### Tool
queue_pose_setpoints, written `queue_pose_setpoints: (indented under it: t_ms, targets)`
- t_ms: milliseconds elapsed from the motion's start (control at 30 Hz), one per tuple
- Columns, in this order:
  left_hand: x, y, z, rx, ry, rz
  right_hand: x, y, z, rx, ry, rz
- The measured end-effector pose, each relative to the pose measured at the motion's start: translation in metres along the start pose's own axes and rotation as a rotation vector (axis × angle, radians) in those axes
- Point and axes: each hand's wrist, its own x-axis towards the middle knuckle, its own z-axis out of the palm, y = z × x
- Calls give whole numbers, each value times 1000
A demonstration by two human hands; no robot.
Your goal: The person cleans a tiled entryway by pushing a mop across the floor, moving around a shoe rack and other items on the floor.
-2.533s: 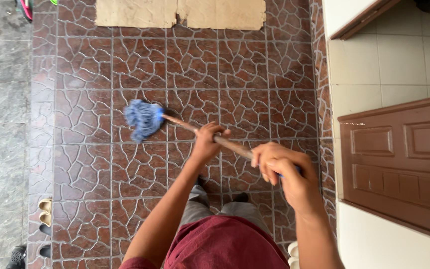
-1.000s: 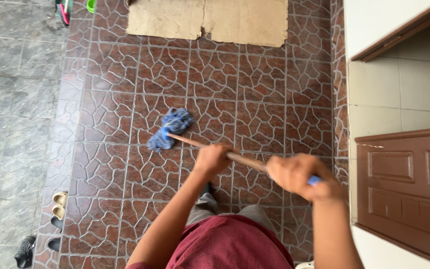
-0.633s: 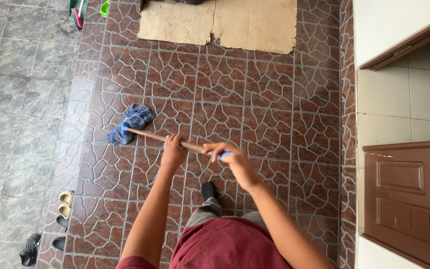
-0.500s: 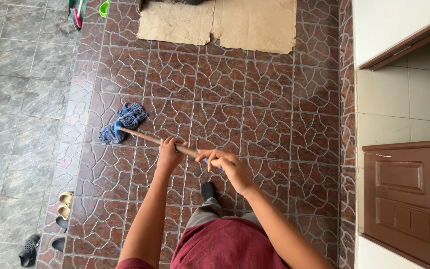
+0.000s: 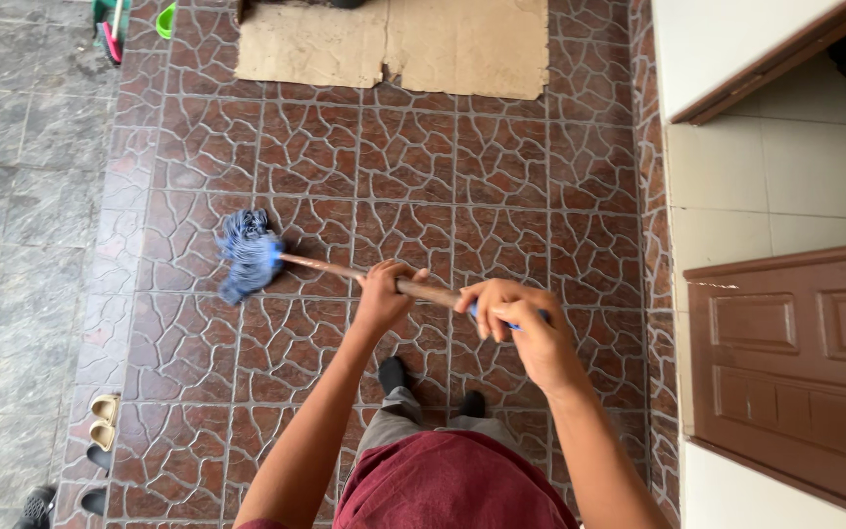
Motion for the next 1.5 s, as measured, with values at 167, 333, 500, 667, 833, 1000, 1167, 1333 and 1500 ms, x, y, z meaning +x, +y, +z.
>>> queue_pose_setpoints:
  t_ms: [167,333,500,667,833,1000,1167,1333,1500]
  targets:
    - [-6,65,31,-174,-131,2,-33,-51,-14,-202,96,-28]
    - [-20,127,67,-322,-221,132,-76,-89,-29,-286,162,-91]
    - [-33,172,107,-430,-388,227,-113,-110,-33,-309,238,-153]
    - [-41,189,152,-434,-522,227,-136,-115,-30,-494,288,-41]
    - [-54,204,180,-359,-503,310,-151,-105,-46,-548,189,5]
    - [-71,239,183,-229,-572,210,-176,-101,-91,-547,-72,-108]
    - [-89,273,186,-54,-533,220,-205,-129,-145,-207,-248,-175]
    - [-103,284,198,-57,-503,285,-233,-128,-190,-114,-383,-190]
    - [-109,285,205,-8,-459,291,-242,-115,-229,5,-488,-270]
